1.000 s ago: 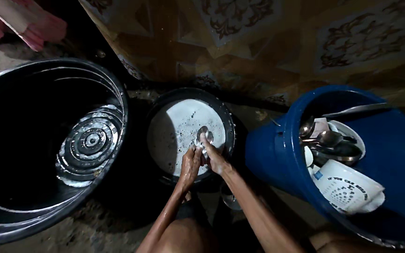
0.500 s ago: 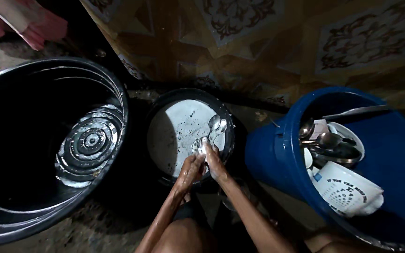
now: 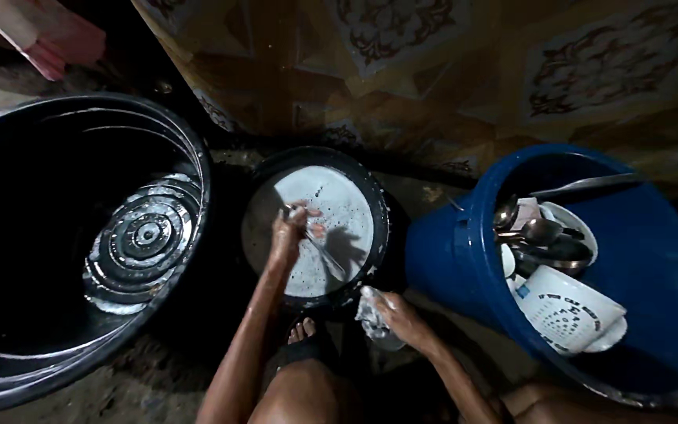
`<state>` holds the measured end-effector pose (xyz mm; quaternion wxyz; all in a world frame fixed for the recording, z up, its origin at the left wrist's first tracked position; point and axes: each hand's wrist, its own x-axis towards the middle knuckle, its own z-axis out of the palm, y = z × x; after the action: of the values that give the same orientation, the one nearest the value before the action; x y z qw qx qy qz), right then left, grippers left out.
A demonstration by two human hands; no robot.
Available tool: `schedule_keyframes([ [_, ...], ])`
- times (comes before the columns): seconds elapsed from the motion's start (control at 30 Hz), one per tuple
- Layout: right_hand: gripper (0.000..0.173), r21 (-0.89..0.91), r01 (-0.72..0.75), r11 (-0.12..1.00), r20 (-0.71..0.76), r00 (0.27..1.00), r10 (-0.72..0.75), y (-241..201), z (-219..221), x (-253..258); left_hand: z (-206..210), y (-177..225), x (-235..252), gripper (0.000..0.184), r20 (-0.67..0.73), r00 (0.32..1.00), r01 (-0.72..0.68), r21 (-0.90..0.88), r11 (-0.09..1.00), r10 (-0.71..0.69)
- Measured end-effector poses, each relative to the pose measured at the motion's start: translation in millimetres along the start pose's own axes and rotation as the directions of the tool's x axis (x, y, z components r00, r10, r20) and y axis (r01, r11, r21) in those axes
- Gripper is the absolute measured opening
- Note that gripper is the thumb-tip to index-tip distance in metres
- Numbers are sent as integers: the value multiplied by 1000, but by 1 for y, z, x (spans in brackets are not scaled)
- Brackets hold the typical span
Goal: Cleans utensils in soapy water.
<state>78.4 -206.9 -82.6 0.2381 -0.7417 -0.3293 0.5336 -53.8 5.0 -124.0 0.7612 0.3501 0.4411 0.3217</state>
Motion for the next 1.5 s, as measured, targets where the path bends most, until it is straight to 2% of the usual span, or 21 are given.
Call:
schedule_keyframes([
  [0.13,40,-260,39,965,-85,994,-63,35,-17,-4,-36,3,33,32,-195,979,72,107,992,-50],
  [0.2,38,-180,204,962,-191,952,-238,26,-18,7,-45,-10,40,32,-216,969,149,108,983,-123],
  [0.27,34,59,356,933,-369,876,-311,1,-16,36,-52,-23,40,26,-160,967,218,134,967,-196],
  [0.37,40,266,405,875,-524,822,-222,-20,-14,117,-55,-39,35,17,-124,949,312,241,919,-290],
  [0.5,40,343,213,915,-539,842,6,-15,4,197,-47,-52,22,28,-170,900,422,111,900,-401],
  [0.53,40,541,161,826,-486,861,150,-18,15,203,-43,-53,20,31,-207,891,433,117,894,-404],
  [0.6,31,911,167,377,-267,936,231,-23,38,200,-35,-58,19,28,-243,891,425,154,892,-383],
  [0.67,33,982,129,-139,-137,989,-55,-27,53,203,-31,-62,20,19,-152,950,304,258,917,-272],
  [0.7,38,952,9,-307,-65,983,-173,-39,58,202,-31,-60,19,24,-62,969,247,342,907,-240],
  [0.73,43,939,-100,-330,7,962,-272,-50,62,197,-32,-59,19,28,27,976,186,413,892,-216],
  [0.8,56,973,-146,-177,66,918,-391,-75,59,188,-34,-64,25,22,165,971,116,308,944,-173],
  [0.9,61,937,202,284,-88,925,-369,-95,36,187,-18,-45,21,14,62,963,245,208,947,-263],
  [0.97,59,581,386,717,-297,920,-255,-86,17,192,-17,-39,27,11,-32,919,392,145,908,-392],
  [1.03,50,274,349,896,-501,847,-177,-64,8,204,-24,-42,31,26,-80,909,417,121,901,-410],
  [1.1,42,251,232,940,-600,799,-37,-44,13,213,-30,-48,34,35,-137,915,396,125,910,-379],
  [1.13,43,396,171,902,-545,835,81,-39,21,211,-33,-51,34,36,-166,913,396,139,908,-373],
  [1.2,39,809,87,582,-267,936,231,-42,37,205,-35,-53,35,26,-209,908,399,174,900,-362],
  [1.27,43,930,42,364,-65,996,53,-54,45,193,-35,-50,34,15,-164,922,379,200,903,-351],
  [1.37,55,799,194,569,-128,980,-155,-76,41,163,-41,-43,28,26,43,968,229,253,940,-247],
  [1.43,40,573,294,765,-288,946,-148,-75,37,150,-25,-39,32,11,3,978,204,166,965,-207],
  [1.5,51,471,198,860,-253,964,-83,-66,41,142,-7,-33,34,13,-90,980,187,94,978,-179],
])
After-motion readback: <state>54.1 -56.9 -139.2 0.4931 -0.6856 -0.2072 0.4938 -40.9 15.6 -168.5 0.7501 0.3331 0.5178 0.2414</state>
